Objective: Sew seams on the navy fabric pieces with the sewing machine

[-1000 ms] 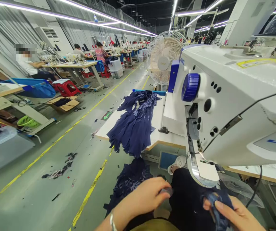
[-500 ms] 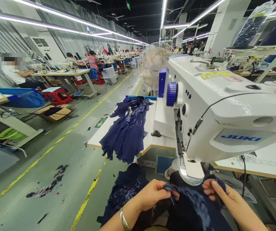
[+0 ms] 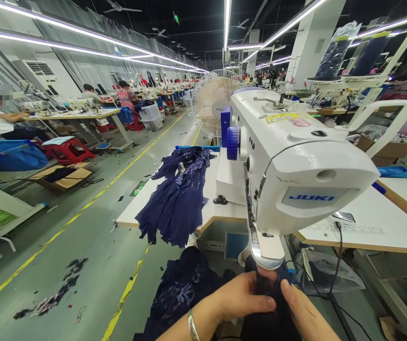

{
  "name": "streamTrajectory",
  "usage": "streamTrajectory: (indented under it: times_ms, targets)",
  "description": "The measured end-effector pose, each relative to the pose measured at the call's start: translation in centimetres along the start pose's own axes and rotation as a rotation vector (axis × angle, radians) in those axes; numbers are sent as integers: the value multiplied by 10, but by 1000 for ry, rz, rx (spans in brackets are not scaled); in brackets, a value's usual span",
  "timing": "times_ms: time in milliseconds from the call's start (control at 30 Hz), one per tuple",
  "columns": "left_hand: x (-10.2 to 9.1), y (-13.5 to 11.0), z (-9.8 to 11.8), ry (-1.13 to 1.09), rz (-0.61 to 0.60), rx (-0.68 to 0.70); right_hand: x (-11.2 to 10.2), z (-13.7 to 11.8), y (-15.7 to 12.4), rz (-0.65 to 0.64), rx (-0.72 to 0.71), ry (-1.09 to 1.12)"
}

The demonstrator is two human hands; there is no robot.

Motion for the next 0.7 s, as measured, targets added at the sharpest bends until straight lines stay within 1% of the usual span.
streamTrajectory:
  times_ms: [67, 133, 167, 233, 267, 300, 367, 433, 500, 600, 633, 700]
  targets:
    - [7, 3, -4, 45, -60, -64, 4, -9, -2, -56, -16, -59]
    - [8, 4, -4, 106, -79, -84, 8, -22, -2, -116, -13, 10]
    - [7, 4, -3, 116, -75, -77, 9, -28, 0, -105, -2, 70]
    - [3, 2, -1, 68, -74, -71, 6, -34, 4, -2, 16, 179]
    - [0, 1, 0, 28, -77, -87, 4, -36, 6, 46, 16, 211]
    - [-2, 0, 0, -7, -75, -111, 3, -36, 7, 65, 8, 236]
    - [-7, -3, 3, -47, -70, -154, 0, -34, 11, 34, -3, 283]
    - [-9, -6, 6, -40, -63, -159, -4, -31, 13, 0, 7, 344]
    - [-9, -9, 11, -6, -45, -138, -11, -29, 14, 41, 3, 419]
    - [-11, -11, 16, 34, 4, -103, -25, -28, 13, 135, -87, 523]
    - [-11, -11, 18, 43, 18, -103, -29, -28, 12, 141, -123, 545]
    - [-11, -13, 20, 104, 27, -127, -35, -28, 8, 105, -159, 564]
Point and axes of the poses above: each hand's wrist, its own y-axis towards the middle knuckle, its own x-axis out of the palm, z = x × y, the point moved 3 cm from there along y, towards the middle knuckle, and after that the axes turned 2 degrees about y, right-handed, at the moved point
